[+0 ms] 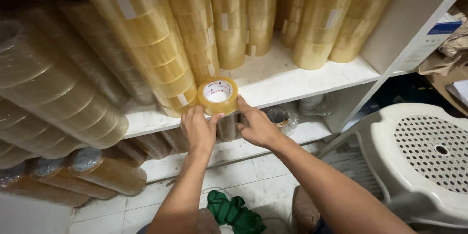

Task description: The person repeatedly picks up, rotates, and repositions yellow tape rolls on a white shelf, aligning them in rows. The person handles the rolls one at a time, occasionally moving them between shelves and adjusting their orientation.

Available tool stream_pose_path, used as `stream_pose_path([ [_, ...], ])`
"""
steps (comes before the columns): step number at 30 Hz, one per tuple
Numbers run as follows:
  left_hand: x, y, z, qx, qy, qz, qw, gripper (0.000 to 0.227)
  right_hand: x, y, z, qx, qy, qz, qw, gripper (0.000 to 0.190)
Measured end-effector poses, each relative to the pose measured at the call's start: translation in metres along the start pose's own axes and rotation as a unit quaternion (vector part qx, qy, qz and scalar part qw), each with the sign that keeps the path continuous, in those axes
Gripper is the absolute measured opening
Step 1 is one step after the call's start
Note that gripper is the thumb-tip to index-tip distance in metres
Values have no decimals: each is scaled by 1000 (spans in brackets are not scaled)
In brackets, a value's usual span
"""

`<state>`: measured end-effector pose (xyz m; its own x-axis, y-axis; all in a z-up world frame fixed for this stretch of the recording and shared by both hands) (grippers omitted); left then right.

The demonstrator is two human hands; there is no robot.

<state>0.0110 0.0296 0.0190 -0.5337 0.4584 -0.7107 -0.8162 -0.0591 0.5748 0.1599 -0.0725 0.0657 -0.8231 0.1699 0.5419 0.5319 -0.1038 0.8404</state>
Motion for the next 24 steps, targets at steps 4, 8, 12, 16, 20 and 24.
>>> stream_pose_path([
  [4,7,-8,2,7,14,12,1000,53,3,5,-2,3,10,-5,1000,83],
  [8,6,-12,-1,6,20,33,999,55,2,4,-2,22,1,-19,1000,85],
  [12,-5,-7,-5,0,7,38,999,57,3,5,-2,52,-8,-59,997,89],
  [16,-27,3,-15,-9,18,34,999,71,-8,6,0,40,-16,-59,997,88],
  [20,-63,9,-25,-127,-42,74,988,80,-28,22,5,8,-18,-34,999,85],
  [24,-92,-4,-15,-137,-153,30,978,58,-37,74,-10,-38,-28,-19,999,81],
])
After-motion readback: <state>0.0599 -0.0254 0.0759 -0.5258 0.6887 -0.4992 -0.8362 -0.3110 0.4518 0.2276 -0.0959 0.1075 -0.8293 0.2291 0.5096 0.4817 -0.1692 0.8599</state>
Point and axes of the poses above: each hand's wrist, its own z-axis towards the middle knuckle, its own y-axis out of the back of the hand, x = y × z, the point moved 4 cm from there along z, towards the middle knuckle, and after that the axes turned 13 degrees about -z, right-handed, at the moved point
